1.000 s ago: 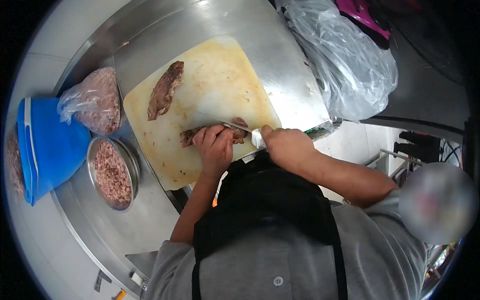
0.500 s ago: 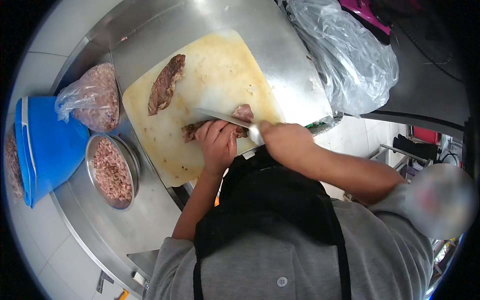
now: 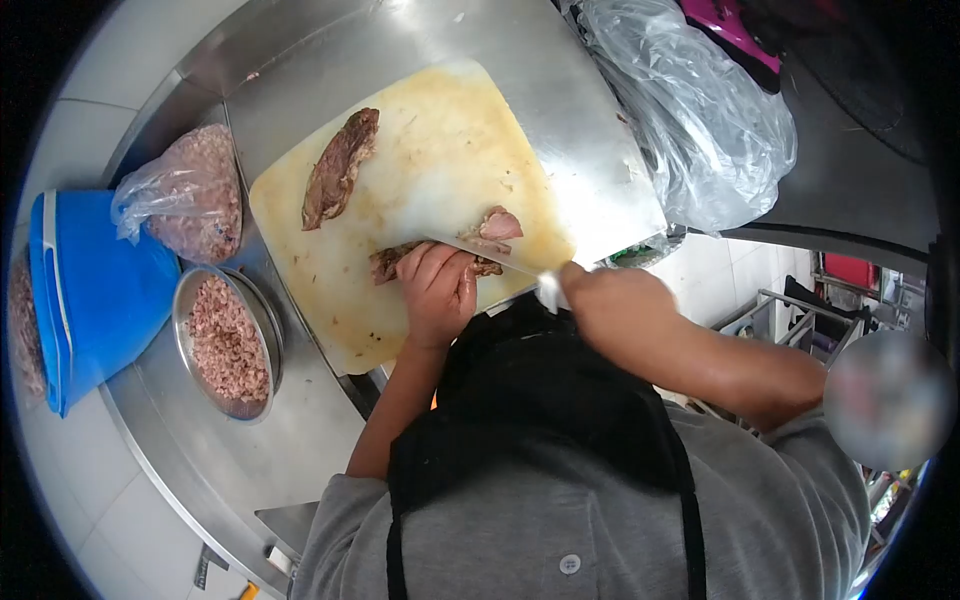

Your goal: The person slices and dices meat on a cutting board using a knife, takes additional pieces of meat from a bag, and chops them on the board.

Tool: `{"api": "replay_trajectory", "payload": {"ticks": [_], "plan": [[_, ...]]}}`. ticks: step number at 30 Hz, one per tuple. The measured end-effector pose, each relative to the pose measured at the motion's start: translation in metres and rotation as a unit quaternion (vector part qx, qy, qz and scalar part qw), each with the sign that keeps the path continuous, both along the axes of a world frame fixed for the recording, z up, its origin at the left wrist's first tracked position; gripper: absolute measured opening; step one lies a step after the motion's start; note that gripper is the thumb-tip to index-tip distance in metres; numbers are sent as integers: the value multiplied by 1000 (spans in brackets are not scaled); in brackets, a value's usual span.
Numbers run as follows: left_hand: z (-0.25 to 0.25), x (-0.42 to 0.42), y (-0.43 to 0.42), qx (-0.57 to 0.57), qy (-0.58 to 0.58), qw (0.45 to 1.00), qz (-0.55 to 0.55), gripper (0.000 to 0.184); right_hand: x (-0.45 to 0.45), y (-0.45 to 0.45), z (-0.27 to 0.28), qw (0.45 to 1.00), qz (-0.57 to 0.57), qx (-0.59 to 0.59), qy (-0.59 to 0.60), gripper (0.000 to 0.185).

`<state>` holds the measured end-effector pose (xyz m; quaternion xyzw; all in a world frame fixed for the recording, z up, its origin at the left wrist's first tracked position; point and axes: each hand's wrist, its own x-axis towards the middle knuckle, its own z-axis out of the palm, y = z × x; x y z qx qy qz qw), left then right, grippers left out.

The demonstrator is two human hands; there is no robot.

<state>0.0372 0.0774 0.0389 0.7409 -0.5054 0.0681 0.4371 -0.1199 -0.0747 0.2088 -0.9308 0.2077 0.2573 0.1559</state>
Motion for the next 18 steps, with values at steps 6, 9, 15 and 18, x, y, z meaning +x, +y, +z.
{"api": "replay_trajectory", "payload": {"ticks": [6,9,15,18], "plan": [[9,5,6,20,31,999,-35,18,23,-2,-43,998,-2,4,-59,19],[3,16,12,18,35,998,-39,17,9,-6,5,1000,3,1,-29,20],[6,16,10,16,35,998,-46,15,-1,3,23,1000,0,5,22,17],[2,15,10,5,35,998,-45,15,24,11,-37,999,12,17,-43,15]]}}
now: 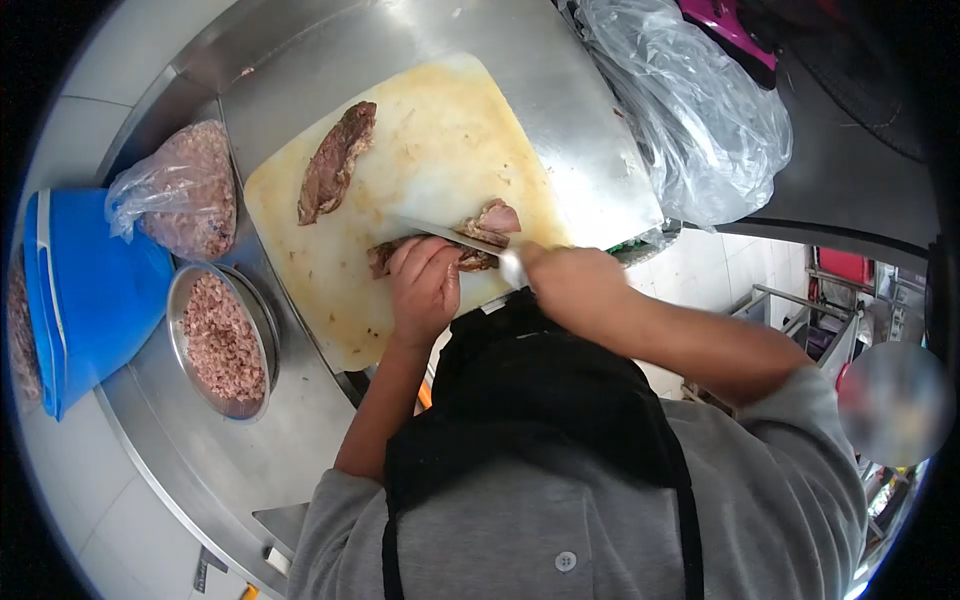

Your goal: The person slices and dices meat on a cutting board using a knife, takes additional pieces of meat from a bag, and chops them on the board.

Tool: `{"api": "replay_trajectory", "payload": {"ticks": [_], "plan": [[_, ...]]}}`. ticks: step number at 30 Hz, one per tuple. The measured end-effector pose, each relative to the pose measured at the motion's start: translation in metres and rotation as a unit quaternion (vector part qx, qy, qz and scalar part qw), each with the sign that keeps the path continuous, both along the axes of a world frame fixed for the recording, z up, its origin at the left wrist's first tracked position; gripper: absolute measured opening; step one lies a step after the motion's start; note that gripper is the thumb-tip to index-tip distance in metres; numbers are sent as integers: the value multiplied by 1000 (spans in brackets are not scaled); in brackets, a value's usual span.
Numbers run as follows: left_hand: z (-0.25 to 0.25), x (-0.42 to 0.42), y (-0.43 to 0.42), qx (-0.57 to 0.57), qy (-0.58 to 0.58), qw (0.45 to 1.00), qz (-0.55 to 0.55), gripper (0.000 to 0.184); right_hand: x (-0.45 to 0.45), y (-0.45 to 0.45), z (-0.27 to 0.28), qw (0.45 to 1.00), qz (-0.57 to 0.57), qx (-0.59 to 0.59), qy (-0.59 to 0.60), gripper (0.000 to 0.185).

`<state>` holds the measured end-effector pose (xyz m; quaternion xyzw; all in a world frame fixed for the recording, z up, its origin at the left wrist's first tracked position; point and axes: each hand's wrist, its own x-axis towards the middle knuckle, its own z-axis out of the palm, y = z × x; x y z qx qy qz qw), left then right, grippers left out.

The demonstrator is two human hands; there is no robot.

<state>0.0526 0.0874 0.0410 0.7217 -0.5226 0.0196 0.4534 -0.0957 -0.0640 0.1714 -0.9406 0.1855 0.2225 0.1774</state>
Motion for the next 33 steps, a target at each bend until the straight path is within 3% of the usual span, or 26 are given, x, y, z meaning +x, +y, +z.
{"api": "replay_trajectory", "payload": {"ticks": [2,4,8,11,14,18,24,27,33], "plan": [[0,3,-3,3,-8,1000,2,15,14,-10,-15,998,21,-7,-63,15],[2,-3,5,15,-10,1000,-6,15,17,-13,-5,1000,4,1,11,16],[-2,0,2,-6,-2,1000,7,15,-16,-7,53,998,-7,-23,57,23],[-1,1,2,-8,-9,1000,3,16,-37,-4,63,997,10,-46,57,23],[0,1,2,-16,-2,1000,-3,17,-16,2,22,1000,-25,4,9,23],[-4,5,-1,-17,7,1000,-10,16,11,-3,-22,999,-4,-16,-33,23],[6,-1,7,14,-50,998,44,13,-19,-7,64,998,1,-35,50,21],[1,0,5,10,-34,998,51,11,-23,-2,68,996,-12,-21,91,17],[3,3,6,22,-21,999,39,8,21,3,-22,999,-8,13,-32,21]]}}
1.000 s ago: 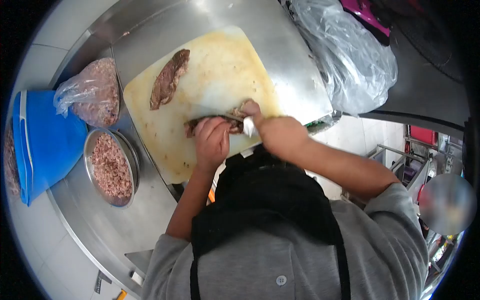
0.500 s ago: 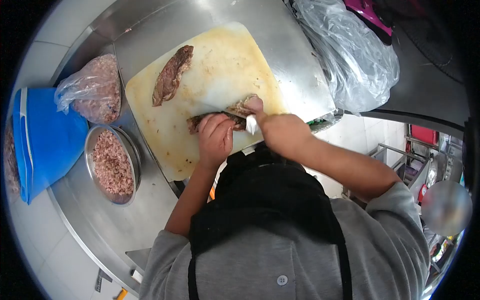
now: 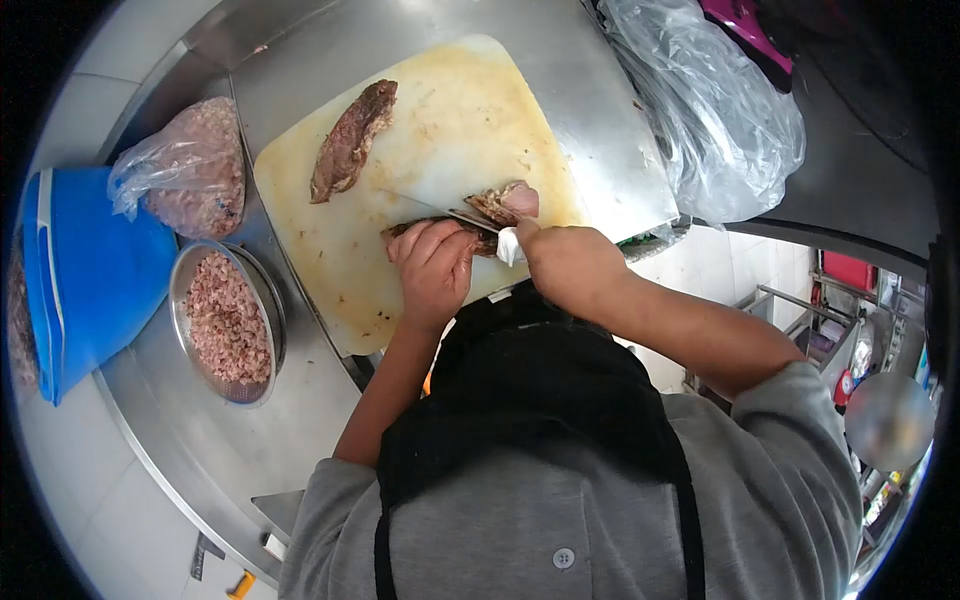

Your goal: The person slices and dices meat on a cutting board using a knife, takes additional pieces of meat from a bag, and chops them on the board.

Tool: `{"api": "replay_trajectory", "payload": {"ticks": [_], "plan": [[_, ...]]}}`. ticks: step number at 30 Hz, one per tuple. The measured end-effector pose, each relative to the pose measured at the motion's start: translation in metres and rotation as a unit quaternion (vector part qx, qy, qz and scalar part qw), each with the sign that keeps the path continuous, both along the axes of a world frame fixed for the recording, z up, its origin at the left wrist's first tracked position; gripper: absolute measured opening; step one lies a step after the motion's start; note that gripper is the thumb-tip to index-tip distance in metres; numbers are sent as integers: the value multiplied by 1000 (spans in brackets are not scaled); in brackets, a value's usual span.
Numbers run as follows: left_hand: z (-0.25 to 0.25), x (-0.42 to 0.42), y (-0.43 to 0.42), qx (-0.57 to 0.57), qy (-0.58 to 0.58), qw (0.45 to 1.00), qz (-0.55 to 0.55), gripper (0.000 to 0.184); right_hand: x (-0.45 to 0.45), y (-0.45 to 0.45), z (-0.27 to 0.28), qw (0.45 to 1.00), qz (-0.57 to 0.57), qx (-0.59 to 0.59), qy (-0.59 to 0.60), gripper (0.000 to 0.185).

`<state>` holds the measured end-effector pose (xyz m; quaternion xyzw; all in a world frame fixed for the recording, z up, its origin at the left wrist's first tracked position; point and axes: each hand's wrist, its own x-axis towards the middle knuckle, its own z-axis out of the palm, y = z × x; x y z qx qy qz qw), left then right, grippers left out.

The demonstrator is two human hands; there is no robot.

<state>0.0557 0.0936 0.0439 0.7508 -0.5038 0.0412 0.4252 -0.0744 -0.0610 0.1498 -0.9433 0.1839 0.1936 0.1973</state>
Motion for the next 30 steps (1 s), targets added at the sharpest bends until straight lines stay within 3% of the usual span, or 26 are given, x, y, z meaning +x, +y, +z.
{"api": "replay_trajectory", "payload": {"ticks": [4,6,9,11,17,24,26,30], "plan": [[-2,2,4,-7,4,1000,-7,9,-3,-11,31,1000,-4,-23,5,21],[-5,5,7,-1,3,1000,-9,10,-16,-5,72,996,-7,-19,87,17],[-5,4,6,9,4,1000,-13,13,-44,-4,88,995,7,-36,97,23],[-5,4,6,23,5,1000,-15,14,-41,-4,77,993,0,-34,117,24],[-6,6,6,6,-14,1000,-8,11,13,-2,-3,1000,-22,10,11,22],[1,5,11,0,-9,1000,-1,15,-25,3,78,998,-8,-19,56,21],[0,5,10,16,-33,999,4,15,-34,6,86,993,-18,-41,111,20],[-3,7,10,7,-6,1000,5,16,-24,6,70,993,-24,-25,113,19]]}}
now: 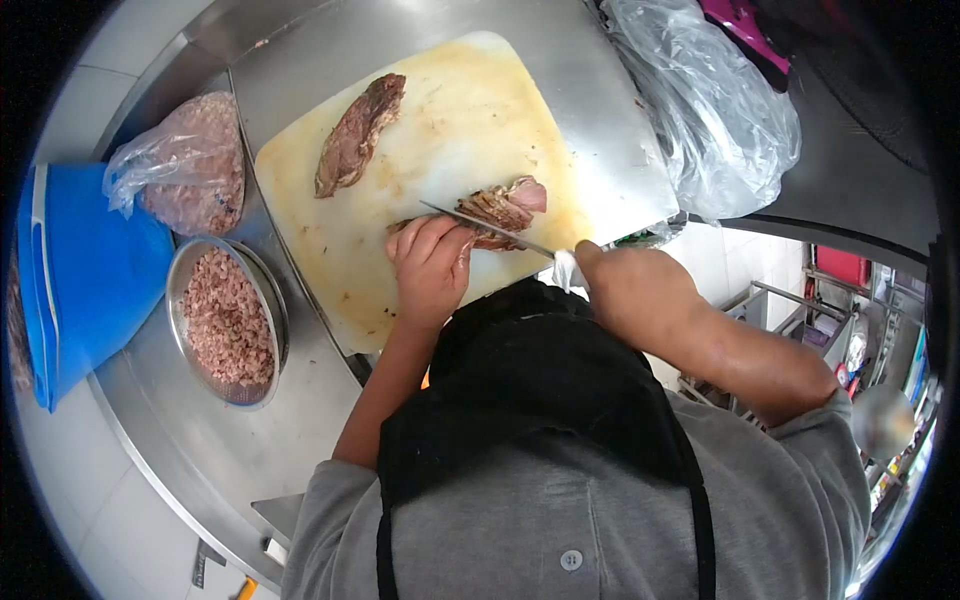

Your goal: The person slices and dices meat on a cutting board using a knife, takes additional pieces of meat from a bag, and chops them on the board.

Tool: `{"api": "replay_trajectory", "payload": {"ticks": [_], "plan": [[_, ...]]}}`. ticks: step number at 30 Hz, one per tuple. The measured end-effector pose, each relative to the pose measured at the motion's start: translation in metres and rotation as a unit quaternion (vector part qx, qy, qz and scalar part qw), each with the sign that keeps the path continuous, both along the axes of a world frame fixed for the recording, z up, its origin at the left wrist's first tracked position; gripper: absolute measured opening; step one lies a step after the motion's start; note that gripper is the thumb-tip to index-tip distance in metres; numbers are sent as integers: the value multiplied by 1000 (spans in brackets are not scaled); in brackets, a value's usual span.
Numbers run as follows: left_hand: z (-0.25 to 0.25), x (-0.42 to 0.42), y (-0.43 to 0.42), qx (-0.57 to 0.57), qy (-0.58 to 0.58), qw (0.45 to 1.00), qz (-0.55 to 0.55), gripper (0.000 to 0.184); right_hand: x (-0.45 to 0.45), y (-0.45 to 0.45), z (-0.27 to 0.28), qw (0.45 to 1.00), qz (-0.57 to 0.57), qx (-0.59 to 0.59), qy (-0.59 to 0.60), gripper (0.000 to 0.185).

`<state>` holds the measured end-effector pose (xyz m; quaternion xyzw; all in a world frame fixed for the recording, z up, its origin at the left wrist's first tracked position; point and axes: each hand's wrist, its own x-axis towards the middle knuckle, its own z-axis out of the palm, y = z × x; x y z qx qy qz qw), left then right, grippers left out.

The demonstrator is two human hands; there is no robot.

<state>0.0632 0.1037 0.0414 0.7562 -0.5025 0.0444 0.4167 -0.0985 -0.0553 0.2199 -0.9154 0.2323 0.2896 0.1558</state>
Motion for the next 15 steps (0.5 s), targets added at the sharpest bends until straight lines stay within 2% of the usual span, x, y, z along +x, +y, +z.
{"api": "replay_trajectory", "payload": {"ticks": [6,7,9,15], "plan": [[3,1,1,4,1,1000,-13,12,31,-3,-50,996,17,25,-86,26],[4,1,1,2,7,1000,-14,12,25,-3,-37,996,15,24,-85,26],[3,1,0,4,8,1000,-15,11,11,-4,0,999,-7,46,22,28],[-1,4,-2,13,0,1000,-12,13,7,-4,-57,999,-19,44,-9,19]]}}
